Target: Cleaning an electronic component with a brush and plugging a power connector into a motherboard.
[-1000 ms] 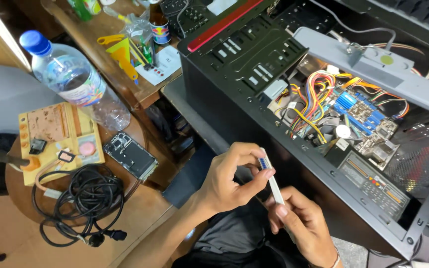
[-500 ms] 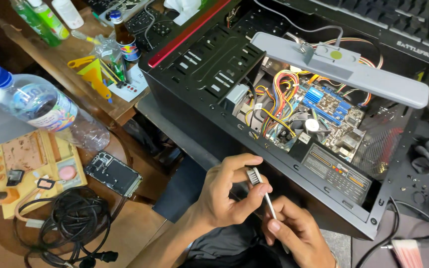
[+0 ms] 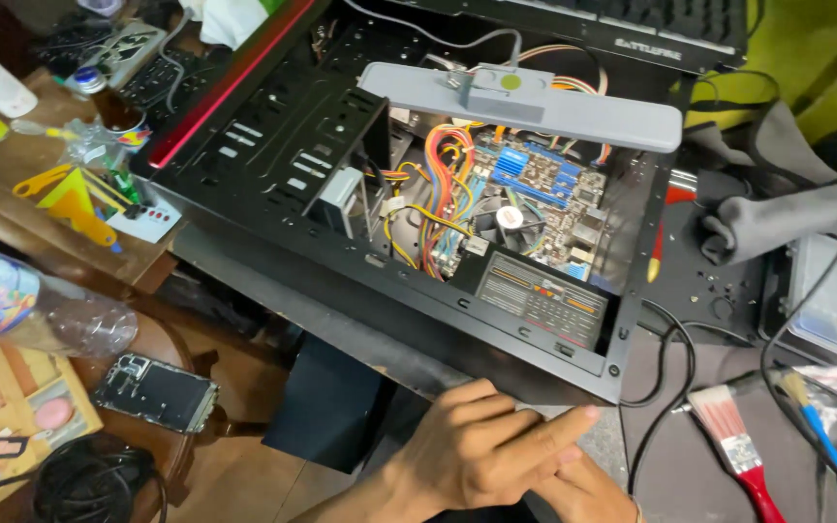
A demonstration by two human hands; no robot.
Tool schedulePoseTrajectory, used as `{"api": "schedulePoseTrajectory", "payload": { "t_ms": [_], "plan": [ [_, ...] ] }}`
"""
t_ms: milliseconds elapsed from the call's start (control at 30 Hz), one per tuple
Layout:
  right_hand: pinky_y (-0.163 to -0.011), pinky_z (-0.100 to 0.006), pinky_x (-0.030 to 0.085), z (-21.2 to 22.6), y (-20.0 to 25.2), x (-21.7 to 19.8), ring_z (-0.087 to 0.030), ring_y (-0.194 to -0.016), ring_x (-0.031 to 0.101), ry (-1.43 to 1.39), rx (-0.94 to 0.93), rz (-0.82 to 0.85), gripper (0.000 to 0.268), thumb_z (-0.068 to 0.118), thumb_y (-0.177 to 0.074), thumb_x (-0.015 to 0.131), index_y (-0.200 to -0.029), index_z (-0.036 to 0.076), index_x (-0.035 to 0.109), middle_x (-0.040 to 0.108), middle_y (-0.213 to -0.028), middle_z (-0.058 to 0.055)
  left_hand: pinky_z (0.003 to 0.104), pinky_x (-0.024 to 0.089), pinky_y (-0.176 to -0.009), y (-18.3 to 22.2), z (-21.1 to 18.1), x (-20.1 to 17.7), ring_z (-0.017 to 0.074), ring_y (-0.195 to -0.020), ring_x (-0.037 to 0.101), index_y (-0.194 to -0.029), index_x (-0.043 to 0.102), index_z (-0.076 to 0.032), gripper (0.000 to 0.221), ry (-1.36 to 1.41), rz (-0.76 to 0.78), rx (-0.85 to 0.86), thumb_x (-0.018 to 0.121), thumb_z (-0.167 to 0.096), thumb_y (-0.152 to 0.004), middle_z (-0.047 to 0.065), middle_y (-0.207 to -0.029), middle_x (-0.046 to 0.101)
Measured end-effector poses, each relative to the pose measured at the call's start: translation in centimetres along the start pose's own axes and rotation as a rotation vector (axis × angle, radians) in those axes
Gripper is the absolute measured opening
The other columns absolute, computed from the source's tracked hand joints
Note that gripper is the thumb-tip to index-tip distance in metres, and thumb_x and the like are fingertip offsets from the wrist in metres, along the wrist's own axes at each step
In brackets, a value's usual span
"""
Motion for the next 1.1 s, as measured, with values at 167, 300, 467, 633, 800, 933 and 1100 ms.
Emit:
{"api": "schedulePoseTrajectory", "payload": {
  "t_ms": [167,300,467,633,800,933,1100],
  "plan": [
    [-0.093,-0.037,0.03,-1.3,2.5,-1.1,-0.027,-0.107,0.039,0.369,-0.683,-0.197,0.043,0.036,-0.089,0.033,-0.111,0.003,0.049,0.042,-0.112,-0.017,0.03,0.034,-0.05,-0.7,-1.7,2.5,0.0172,-0.055,0.046,-0.118,0.051,0.0,0.031,-0.039,0.158,-0.018,0.052,-0.015,-0.091,0.002,-0.066,0.049],
    [-0.058,-0.026,0.044,5.5,3.3,-3.5,-0.015,-0.05,0.051,-0.392,-0.351,-0.108,0.054,0.038,-0.086,0.027,-0.051,0.005,0.051,0.056,-0.051,-0.006,0.036,0.043,-0.063,-0.2,-2.2,5.7,0.0262,-0.073,0.055,-0.131,0.029,0.004,0.105,0.099,0.363,-0.102,0.077,-0.013,-0.04,0.01,-0.074,0.057],
    [-0.037,-0.024,0.022,1.1,4.2,-2.9,-0.01,-0.041,0.023,-0.823,-0.262,-0.229,0.042,0.027,-0.09,0.039,-0.054,0.007,0.034,0.029,-0.045,-0.001,0.036,0.044,-0.059,-0.9,-2.8,8.2,0.0259,-0.059,0.055,-0.131,0.03,0.002,0.052,0.172,0.338,-0.132,0.049,-0.009,-0.084,0.01,-0.067,0.056],
    [-0.038,-0.023,0.016,-0.1,5.7,-3.5,-0.008,-0.044,0.02,-0.826,-0.181,-0.425,0.038,0.031,-0.088,0.046,-0.058,0.009,0.036,0.027,-0.049,0.002,0.038,0.045,-0.06,-2.3,-3.3,10.1,0.0285,-0.068,0.058,-0.129,0.028,0.004,0.047,0.265,0.373,-0.11,0.043,-0.015,-0.089,0.016,-0.092,0.061],
    [-0.037,-0.023,0.016,-0.3,6.2,-4.9,-0.006,-0.043,0.021,-0.897,-0.267,-0.671,0.033,0.02,-0.086,0.049,-0.058,0.011,0.035,0.025,-0.049,0.003,0.038,0.038,-0.078,-3.3,-3.4,12.1,0.0312,-0.092,0.052,-0.114,0.045,0.004,0.037,0.383,0.458,-0.097,0.033,-0.02,-0.09,0.018,-0.109,0.053],
    [-0.033,-0.022,0.016,-0.1,6.3,-5.9,-0.008,-0.036,0.022,-0.978,-0.184,-0.731,0.033,0.02,-0.086,0.048,-0.058,0.009,0.034,0.025,-0.044,0.0,0.044,0.029,-0.092,-1.1,-2.7,14.5,0.0315,-0.111,0.042,-0.12,0.043,0.0,0.047,0.373,0.544,-0.112,0.03,-0.034,-0.091,0.017,-0.121,0.046],
    [-0.033,-0.02,0.021,-0.9,6.1,-6.1,-0.009,-0.036,0.028,-0.954,-0.21,-0.706,0.03,0.023,-0.083,0.05,-0.061,0.007,0.041,0.031,-0.044,-0.002,0.045,0.029,-0.093,-0.6,-2.4,15.3,0.032,-0.116,0.039,-0.114,0.047,-0.001,0.044,0.336,0.563,-0.129,0.039,-0.036,-0.088,0.015,-0.124,0.043]
  ]
}}
Point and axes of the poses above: each hand's wrist, its own y-axis away from the middle knuckle, its own x-axis out of the palm, z = x × y, the point moved 2 cm from there along -y, towards the middle knuckle
